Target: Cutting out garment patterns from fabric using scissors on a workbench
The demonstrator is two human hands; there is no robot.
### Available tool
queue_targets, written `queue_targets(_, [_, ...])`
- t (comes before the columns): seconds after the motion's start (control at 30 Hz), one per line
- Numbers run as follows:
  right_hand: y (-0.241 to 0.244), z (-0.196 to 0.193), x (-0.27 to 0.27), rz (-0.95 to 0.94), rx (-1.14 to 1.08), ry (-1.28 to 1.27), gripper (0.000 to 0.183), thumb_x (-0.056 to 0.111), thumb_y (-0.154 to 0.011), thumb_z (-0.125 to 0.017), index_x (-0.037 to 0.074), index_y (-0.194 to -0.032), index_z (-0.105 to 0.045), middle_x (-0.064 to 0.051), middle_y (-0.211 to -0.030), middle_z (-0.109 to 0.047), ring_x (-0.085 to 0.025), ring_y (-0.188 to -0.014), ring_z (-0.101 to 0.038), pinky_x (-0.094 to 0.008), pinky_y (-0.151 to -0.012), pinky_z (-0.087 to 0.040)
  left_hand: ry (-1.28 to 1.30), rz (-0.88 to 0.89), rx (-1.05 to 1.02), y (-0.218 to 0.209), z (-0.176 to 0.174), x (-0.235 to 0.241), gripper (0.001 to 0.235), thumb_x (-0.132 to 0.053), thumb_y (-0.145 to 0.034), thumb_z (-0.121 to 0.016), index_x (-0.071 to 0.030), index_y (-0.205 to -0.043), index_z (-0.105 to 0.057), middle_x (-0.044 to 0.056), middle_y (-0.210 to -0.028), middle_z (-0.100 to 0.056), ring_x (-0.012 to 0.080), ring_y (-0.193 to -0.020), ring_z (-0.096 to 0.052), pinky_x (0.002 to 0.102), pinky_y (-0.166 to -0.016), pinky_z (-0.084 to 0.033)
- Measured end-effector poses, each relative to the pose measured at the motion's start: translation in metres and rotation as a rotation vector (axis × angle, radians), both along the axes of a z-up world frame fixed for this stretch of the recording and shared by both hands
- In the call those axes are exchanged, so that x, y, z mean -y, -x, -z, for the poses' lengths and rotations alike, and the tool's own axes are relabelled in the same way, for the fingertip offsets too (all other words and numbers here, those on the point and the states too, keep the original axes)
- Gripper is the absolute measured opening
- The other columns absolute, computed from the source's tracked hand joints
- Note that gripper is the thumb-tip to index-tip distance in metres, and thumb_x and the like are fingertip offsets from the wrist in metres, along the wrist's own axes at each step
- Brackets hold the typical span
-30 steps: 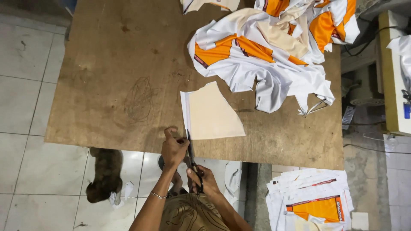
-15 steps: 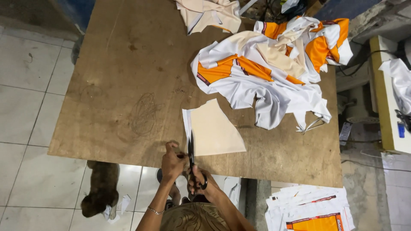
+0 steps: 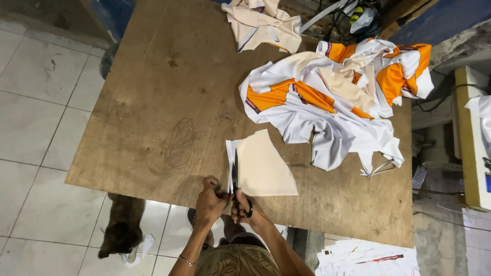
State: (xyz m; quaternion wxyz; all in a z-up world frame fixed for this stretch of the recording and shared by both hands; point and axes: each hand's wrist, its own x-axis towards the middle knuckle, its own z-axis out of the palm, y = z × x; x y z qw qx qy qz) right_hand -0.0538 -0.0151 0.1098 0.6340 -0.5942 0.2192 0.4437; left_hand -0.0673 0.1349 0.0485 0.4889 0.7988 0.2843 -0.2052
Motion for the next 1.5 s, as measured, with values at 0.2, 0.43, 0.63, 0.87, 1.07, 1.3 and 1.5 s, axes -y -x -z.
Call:
queue_targets(0.2, [-0.015, 0.013, -0.004, 0.023, 0.106, 0.088, 0.053, 0.062, -0.085, -0.068, 0.009, -0.087, -0.058, -0.003, -0.055, -0.049, -0.015, -0.040, -0.044, -0.027, -0.040, -0.034, -0.030, -0.026, -0.044, -0.001, -0.001, 0.002, 0.065, -0.045, -0.082, -0.078, -0.014, -0.127, -0.042, 0.015, -0.094, -0.075, 0.0356, -0.080, -0.074, 0.047, -0.062, -0.056])
queue_targets(0.43, [-0.040, -0.012, -0.004, -0.063, 0.004, 0.075, 0.067, 0.072, -0.080, -0.060, 0.009, -0.101, -0.059, -0.004, -0.066, -0.053, -0.016, -0.053, -0.052, -0.029, -0.053, -0.048, -0.013, -0.049, 0.002, 0.002, -0.001, 0.002, 0.054, -0.025, -0.084, -0.077, -0.013, -0.123, -0.043, 0.014, -0.098, -0.076, 0.0338, -0.084, -0.076, 0.046, -0.068, -0.060])
queue_targets(0.63, [-0.049, -0.005, -0.009, -0.022, 0.099, 0.099, 0.055, 0.062, -0.084, -0.069, 0.008, -0.090, -0.058, -0.002, -0.058, -0.048, -0.014, -0.045, -0.046, -0.027, -0.045, -0.038, -0.033, -0.036, 0.016, 0.002, -0.005, 0.004, 0.052, -0.019, -0.085, -0.076, -0.016, -0.124, -0.043, 0.008, -0.097, -0.079, 0.0286, -0.087, -0.078, 0.044, -0.070, -0.061])
queue_targets(0.87, [-0.030, -0.009, 0.023, 0.089, 0.479, -0.076, 0.051, 0.022, -0.099, -0.071, 0.010, -0.059, -0.041, -0.004, -0.041, -0.043, -0.016, -0.031, -0.047, -0.027, -0.035, -0.037, -0.599, 0.220, 0.172, 0.013, 0.008, -0.040, 0.034, -0.011, -0.105, -0.052, -0.012, -0.138, -0.042, 0.001, -0.065, -0.065, 0.0170, -0.047, -0.057, 0.033, -0.037, -0.045])
queue_targets(1.07, [0.021, -0.015, 0.109, -0.217, 0.672, 0.622, 0.062, 0.054, -0.092, -0.076, 0.015, -0.055, -0.044, 0.005, -0.051, -0.037, -0.006, -0.051, -0.038, -0.028, -0.054, -0.026, -0.673, 0.749, 0.487, -0.042, 0.007, 0.032, 0.067, -0.024, -0.093, -0.061, -0.021, -0.156, -0.041, 0.019, -0.157, -0.040, 0.0427, -0.145, -0.032, 0.058, -0.114, -0.029])
queue_targets(1.3, [0.091, 0.068, 0.210, -0.262, 1.472, 0.781, 0.065, 0.024, -0.094, -0.075, 0.017, -0.152, -0.048, -0.029, -0.155, -0.041, -0.043, -0.141, -0.051, -0.041, -0.112, -0.046, -0.810, 0.974, 0.566, -0.156, 0.046, 0.084, 0.028, -0.020, -0.077, -0.067, -0.020, -0.104, -0.073, 0.005, -0.110, -0.069, 0.0352, -0.113, -0.059, 0.054, -0.098, -0.037])
queue_targets(1.5, [0.057, 0.019, 0.231, 0.679, 0.463, 0.741, 0.043, 0.043, -0.091, -0.063, 0.006, -0.079, -0.083, -0.008, -0.056, -0.064, -0.020, -0.056, -0.060, -0.029, -0.059, -0.044, -0.498, 0.253, 0.533, -0.293, -0.159, 0.082, 0.034, -0.027, -0.106, -0.036, -0.006, -0.095, -0.060, 0.022, -0.090, -0.068, 0.0443, -0.083, -0.068, 0.057, -0.069, -0.052])
